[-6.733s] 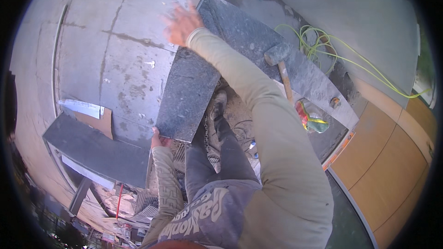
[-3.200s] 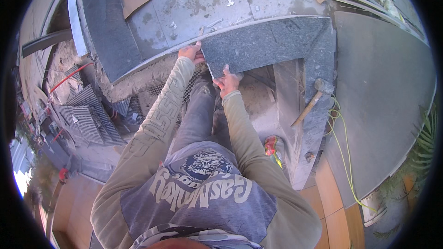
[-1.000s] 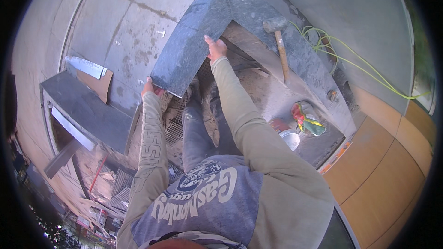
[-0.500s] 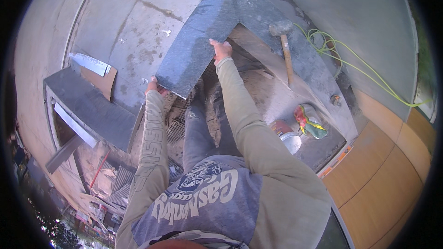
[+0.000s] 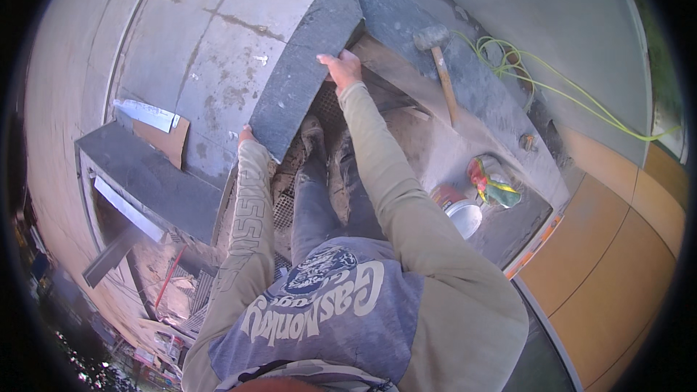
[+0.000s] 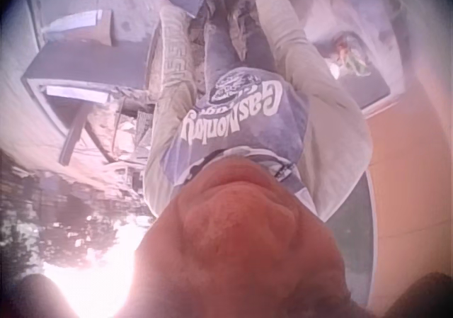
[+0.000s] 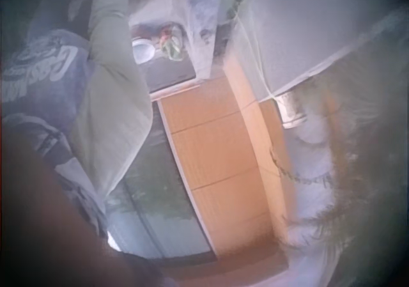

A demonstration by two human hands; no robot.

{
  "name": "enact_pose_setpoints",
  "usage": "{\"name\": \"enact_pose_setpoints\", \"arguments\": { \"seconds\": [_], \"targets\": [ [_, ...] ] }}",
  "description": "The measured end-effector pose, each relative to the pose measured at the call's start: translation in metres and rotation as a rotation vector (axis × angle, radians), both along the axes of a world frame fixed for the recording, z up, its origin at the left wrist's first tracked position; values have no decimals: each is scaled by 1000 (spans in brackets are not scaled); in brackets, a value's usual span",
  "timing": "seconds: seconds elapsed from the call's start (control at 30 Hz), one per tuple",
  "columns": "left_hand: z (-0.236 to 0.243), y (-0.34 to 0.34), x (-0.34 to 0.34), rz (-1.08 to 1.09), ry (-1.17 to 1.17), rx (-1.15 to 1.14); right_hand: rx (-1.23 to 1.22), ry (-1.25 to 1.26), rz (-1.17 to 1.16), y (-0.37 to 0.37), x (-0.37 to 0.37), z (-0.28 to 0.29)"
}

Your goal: The person scoops cement with a trowel and spreads it onto a board. They then place a dark rectangular tile onto a cemented ledge, tap it with a hammer to level it, and adjust its position. The person repeats the process of applying cement and setting tiles along the ledge.

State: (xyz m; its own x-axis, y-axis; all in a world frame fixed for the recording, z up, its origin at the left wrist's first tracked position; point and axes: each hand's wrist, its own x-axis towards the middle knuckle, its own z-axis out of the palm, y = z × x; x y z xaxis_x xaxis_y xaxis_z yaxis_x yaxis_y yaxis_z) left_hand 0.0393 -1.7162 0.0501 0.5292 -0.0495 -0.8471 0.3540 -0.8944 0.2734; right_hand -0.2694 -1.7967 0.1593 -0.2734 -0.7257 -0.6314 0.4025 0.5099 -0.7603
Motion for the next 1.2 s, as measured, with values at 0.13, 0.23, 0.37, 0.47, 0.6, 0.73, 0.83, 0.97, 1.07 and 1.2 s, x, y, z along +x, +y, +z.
{"name": "enact_pose_setpoints", "arguments": {
  "seconds": [0.13,0.23,0.37,0.47,0.6,0.73,0.83,0.97,1.07,1.2],
  "targets": [
    [-5,4,14,-103,84,-61,-107,341,3,-9,28,35],
    [-16,24,23,-132,128,-249,-153,550,59,4,54,80],
    [-38,48,134,-247,138,-304,-260,662,215,28,121,177],
    [18,71,86,-57,238,-278,-267,664,262,60,131,185],
    [89,103,94,119,252,-273,-301,629,359,87,167,189],
    [116,131,104,246,242,-278,-251,491,503,98,172,183],
    [91,160,124,333,166,-287,-293,433,461,105,173,174],
    [48,215,163,385,61,-361,-253,372,553,131,182,127],
    [43,243,165,493,-84,-377,-90,-14,431,147,182,141],
    [82,240,112,157,-87,-27,8,-71,396,168,158,162]
  ]
}}
